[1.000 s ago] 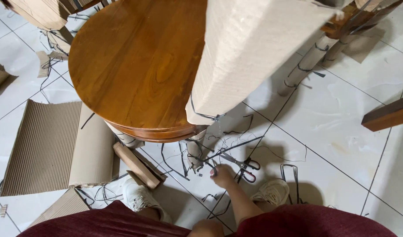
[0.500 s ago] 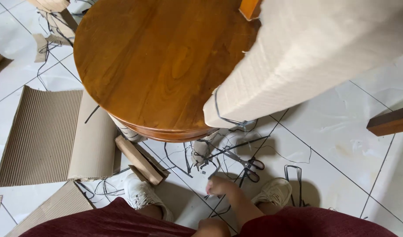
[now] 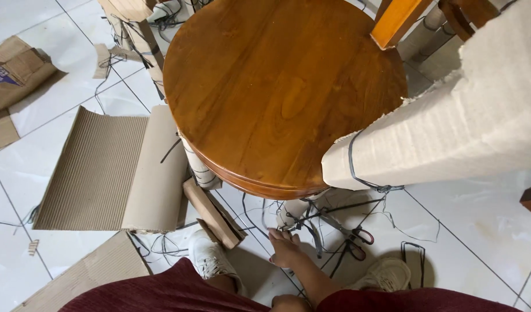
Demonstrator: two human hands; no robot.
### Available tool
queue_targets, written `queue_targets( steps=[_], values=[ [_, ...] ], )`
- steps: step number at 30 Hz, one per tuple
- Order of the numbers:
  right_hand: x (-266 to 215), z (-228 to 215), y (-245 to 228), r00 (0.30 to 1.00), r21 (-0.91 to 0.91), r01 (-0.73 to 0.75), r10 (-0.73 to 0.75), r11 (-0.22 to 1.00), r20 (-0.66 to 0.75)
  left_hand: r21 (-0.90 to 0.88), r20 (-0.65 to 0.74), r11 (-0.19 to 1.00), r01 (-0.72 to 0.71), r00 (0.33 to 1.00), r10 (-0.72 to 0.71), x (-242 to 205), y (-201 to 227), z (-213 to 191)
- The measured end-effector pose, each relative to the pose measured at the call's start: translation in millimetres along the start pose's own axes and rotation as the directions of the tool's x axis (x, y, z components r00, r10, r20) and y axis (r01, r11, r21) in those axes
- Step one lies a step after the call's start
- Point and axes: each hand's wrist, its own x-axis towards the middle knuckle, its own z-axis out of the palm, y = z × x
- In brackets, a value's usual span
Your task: Wrapping a wooden chair leg with protective cardboard and securing it with a plastic cable tie
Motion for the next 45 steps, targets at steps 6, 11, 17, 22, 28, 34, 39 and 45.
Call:
queue_targets(
  steps=[6, 11, 17, 22, 28, 34, 39, 45],
  values=[
    [35.3, 54.0, 56.2, 0.999, 0.172, 0.000, 0.006, 0.985, -0.037, 0.031, 0.024, 1.000, -0.003, 1.000, 0.002, 4.1, 12.3, -36.8],
    [14.3, 23.6, 87.6, 0.992, 0.374, -0.066, 0.103, 0.925, -0.078, 0.096, 0.029, 0.995, -0.010, 1.000, 0.007, -16.0, 23.5, -73.0],
    [-67.8, -110.2, 84.0, 0.924, 0.829, -0.173, -0.203, 0.532, 0.323, -0.141, -0.093, 0.988, 0.068, 0.992, -0.082, -55.4, 29.1, -202.5],
    [-127.5, -170.9, 76.8, 0.871, 0.831, 0.249, -0.491, 0.498, 0.033, -0.386, -0.434, 0.909, -0.156, 0.901, -0.029, -52.9, 25.1, -223.1],
    [-166.4, -200.1, 64.2, 0.873, 0.703, 0.440, -0.449, 0.559, -0.189, -0.393, -0.248, 0.828, -0.400, 0.913, 0.324, -187.5, 38.4, -309.7],
    [-203.0, -207.3, 60.9, 0.725, 0.767, 0.582, -0.600, 0.269, -0.339, -0.366, -0.623, 0.282, -0.887, 0.458, 0.634, -191.3, 23.0, -302.9],
    [-276.8, -233.5, 78.3, 0.610, 0.526, 0.774, -0.637, 0.353, -0.471, -0.401, -0.720, 0.180, -0.898, 0.431, 0.544, -232.5, 33.3, -318.7],
    [-372.7, -242.8, 97.1, 0.652, 0.627, 0.456, 0.243, 0.631, -0.718, -0.041, -0.932, 0.248, -0.968, 0.127, 0.339, -286.7, 78.0, -372.6]
  ],
)
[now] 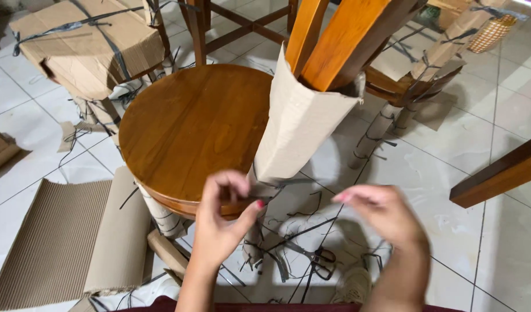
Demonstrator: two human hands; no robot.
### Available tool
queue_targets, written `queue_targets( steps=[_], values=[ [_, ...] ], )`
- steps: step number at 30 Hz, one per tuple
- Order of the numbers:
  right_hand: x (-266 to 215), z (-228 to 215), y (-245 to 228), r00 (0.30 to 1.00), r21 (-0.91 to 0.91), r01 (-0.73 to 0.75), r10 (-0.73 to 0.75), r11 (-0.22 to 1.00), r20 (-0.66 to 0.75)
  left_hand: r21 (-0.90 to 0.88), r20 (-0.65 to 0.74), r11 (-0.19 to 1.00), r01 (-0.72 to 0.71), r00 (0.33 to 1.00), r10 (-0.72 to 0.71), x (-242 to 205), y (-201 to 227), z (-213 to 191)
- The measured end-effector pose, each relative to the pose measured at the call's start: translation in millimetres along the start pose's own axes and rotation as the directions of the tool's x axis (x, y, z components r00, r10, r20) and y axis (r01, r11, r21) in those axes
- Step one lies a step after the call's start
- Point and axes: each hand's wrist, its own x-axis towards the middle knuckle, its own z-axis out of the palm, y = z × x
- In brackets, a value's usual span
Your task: Wrapping a wooden chair leg with protective cardboard and securing it with a plastic cable tie
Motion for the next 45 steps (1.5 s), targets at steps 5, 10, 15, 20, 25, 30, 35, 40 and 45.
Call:
queue_targets(
  steps=[5, 10, 15, 20, 25, 30, 35, 40, 45],
  values=[
    [-15.4, -9.2, -27.1, 0.679, 0.031, -0.239, 0.190, 0.971, -0.709, 0.160, -0.057, 0.972, -0.174, 0.981, 0.185, 52.5, 28.7, 37.9],
    [9.4, 30.8, -63.5, 0.710, -0.216, 0.069, -0.200, 0.974, -0.675, 0.275, -0.126, 0.920, -0.281, 0.938, 0.324, 80.4, 7.8, 56.8],
    [27.6, 63.6, -113.6, 0.608, -0.454, 0.337, -0.559, 0.825, -0.563, 0.206, -0.142, 0.922, -0.329, 0.922, 0.361, 88.5, 12.3, 56.6],
    [44.9, 64.1, -118.6, 0.663, -0.511, 0.364, -0.602, 0.778, -0.444, 0.106, 0.054, 0.964, -0.245, 0.969, 0.240, 97.4, 9.6, 37.1],
    [52.3, 64.6, -126.6, 0.878, -0.263, 0.125, -0.230, 0.957, -0.420, -0.092, 0.251, 0.979, -0.183, 0.947, 0.200, 95.7, 11.6, 23.9],
    [54.7, 58.6, -125.9, 0.903, -0.256, 0.132, -0.223, 0.958, -0.368, -0.424, 0.148, 0.899, -0.109, 0.971, 0.188, 97.8, -22.8, 36.5],
    [61.2, 46.5, -127.6, 0.915, -0.255, 0.157, -0.238, 0.954, -0.327, -0.767, -0.017, 0.640, -0.056, 0.998, 0.067, 106.4, -51.1, 48.6],
    [68.0, 44.8, -119.4, 0.943, -0.241, 0.166, -0.226, 0.956, -0.246, -0.588, -0.291, 0.802, -0.108, 0.953, -0.085, 105.1, -18.7, 58.4],
    [71.2, 41.1, -116.3, 0.954, -0.233, 0.177, -0.225, 0.956, -0.198, -0.679, -0.409, 0.707, -0.199, 0.902, -0.138, 91.3, -41.0, 59.1]
  ],
)
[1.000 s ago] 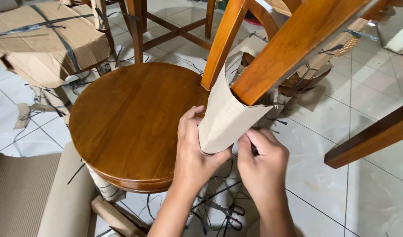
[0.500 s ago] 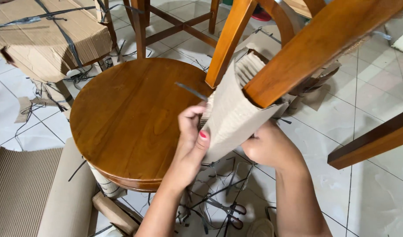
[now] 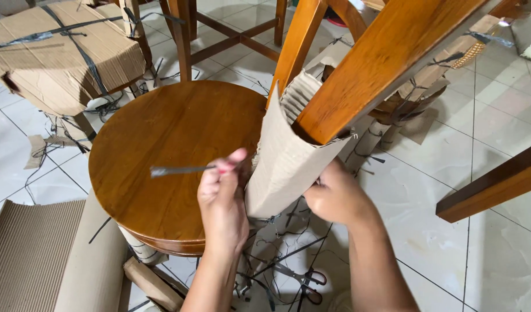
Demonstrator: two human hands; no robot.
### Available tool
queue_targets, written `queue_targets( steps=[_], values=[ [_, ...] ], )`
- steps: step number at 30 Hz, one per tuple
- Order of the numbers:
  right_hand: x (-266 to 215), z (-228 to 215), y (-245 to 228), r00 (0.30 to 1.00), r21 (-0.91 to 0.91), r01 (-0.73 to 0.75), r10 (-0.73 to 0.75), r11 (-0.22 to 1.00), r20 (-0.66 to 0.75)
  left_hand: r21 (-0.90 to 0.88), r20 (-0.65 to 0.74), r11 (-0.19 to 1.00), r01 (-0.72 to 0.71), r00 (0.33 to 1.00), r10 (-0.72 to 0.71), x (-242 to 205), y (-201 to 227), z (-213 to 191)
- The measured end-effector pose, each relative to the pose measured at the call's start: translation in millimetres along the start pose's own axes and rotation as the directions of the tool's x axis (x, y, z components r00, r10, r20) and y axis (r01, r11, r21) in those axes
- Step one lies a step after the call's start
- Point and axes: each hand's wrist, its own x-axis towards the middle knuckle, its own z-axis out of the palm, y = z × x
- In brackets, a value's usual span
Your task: Wrapping a wooden chair leg with protective cardboard and securing it with a plastic cable tie
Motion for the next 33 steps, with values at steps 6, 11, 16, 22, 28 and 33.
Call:
queue_targets(
  steps=[6, 11, 16, 22, 28, 33],
  values=[
    [-32.0, 7.8, -6.1, 0.853, -0.238, 0.427, -0.475, 0.873, -0.213, 0.238, 0.291, 0.935, -0.263, 0.938, 0.190, -26.0, 22.6, -14.5],
    [-63.2, -1.1, -23.0, 0.882, -0.306, 0.325, -0.404, 0.895, -0.243, 0.508, 0.521, 0.697, -0.505, 0.825, 0.218, -28.6, 69.8, -4.7],
    [-89.4, -6.6, -30.3, 0.904, -0.446, 0.328, -0.414, 0.833, -0.108, 0.567, 0.650, 0.541, -0.620, 0.741, 0.168, -36.4, 92.8, 11.7],
    [-96.3, -1.1, -52.1, 0.804, -0.483, 0.455, -0.578, 0.748, -0.138, 0.654, 0.573, 0.509, -0.559, 0.806, 0.149, -46.0, 96.7, 22.0],
    [-101.2, 4.1, -55.4, 0.764, -0.493, 0.540, -0.643, 0.682, -0.054, 0.623, 0.439, 0.628, -0.467, 0.873, 0.215, -51.2, 87.5, 17.7],
    [-103.0, 11.8, -62.6, 0.726, -0.399, 0.608, -0.684, 0.687, -0.072, 0.546, 0.650, 0.603, -0.581, 0.748, 0.133, -45.4, 90.3, 16.6]
  ],
)
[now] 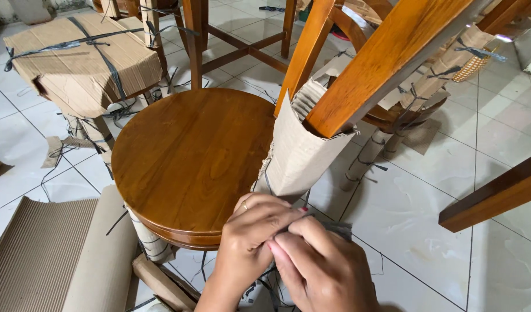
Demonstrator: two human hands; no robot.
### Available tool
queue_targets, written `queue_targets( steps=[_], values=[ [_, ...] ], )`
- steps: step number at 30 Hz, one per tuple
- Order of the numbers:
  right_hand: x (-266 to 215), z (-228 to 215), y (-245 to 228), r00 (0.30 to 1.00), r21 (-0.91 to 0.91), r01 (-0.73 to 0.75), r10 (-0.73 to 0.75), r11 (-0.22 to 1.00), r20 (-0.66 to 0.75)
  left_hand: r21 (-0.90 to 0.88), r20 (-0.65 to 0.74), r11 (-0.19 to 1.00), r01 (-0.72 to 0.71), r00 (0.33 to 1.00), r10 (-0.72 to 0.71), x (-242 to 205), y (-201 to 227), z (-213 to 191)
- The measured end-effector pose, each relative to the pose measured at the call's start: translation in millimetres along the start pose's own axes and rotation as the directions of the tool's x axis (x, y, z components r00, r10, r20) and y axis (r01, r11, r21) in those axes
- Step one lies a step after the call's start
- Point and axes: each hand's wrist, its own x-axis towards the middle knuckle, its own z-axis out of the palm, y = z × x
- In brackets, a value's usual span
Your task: Wrapping a wooden chair leg with protective cardboard and securing it with a plastic cable tie
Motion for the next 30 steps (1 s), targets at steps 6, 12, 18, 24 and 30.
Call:
queue_targets(
  steps=[6, 12, 18, 24, 30],
  values=[
    [-0.5, 5.6, 2.8, 0.991, 0.212, -0.122, 0.132, 0.970, -0.034, -0.091, 0.134, 0.996, -0.021, 0.990, 0.033, 0.8, 1.6, -6.8],
    [0.0, -1.2, 8.5, 0.955, 0.249, -0.296, 0.289, 0.922, 0.064, -0.134, 0.123, 0.988, 0.082, 0.990, -0.065, -2.5, -0.9, -5.2],
    [-0.9, -1.9, 10.6, 0.948, 0.116, -0.318, 0.316, 0.941, 0.034, -0.139, 0.153, 0.980, 0.139, 0.981, -0.117, 1.3, 3.0, -11.0],
    [-0.5, 1.1, 6.3, 0.946, 0.101, -0.311, 0.318, 0.945, -0.066, 0.002, 0.130, 0.993, 0.119, 0.984, -0.118, 3.0, 8.1, -12.6],
    [-1.1, 0.4, 2.5, 0.959, 0.120, -0.243, 0.257, 0.963, -0.122, 0.058, 0.160, 0.996, 0.067, 0.984, -0.076, 4.6, 12.4, -16.3]
  ],
)
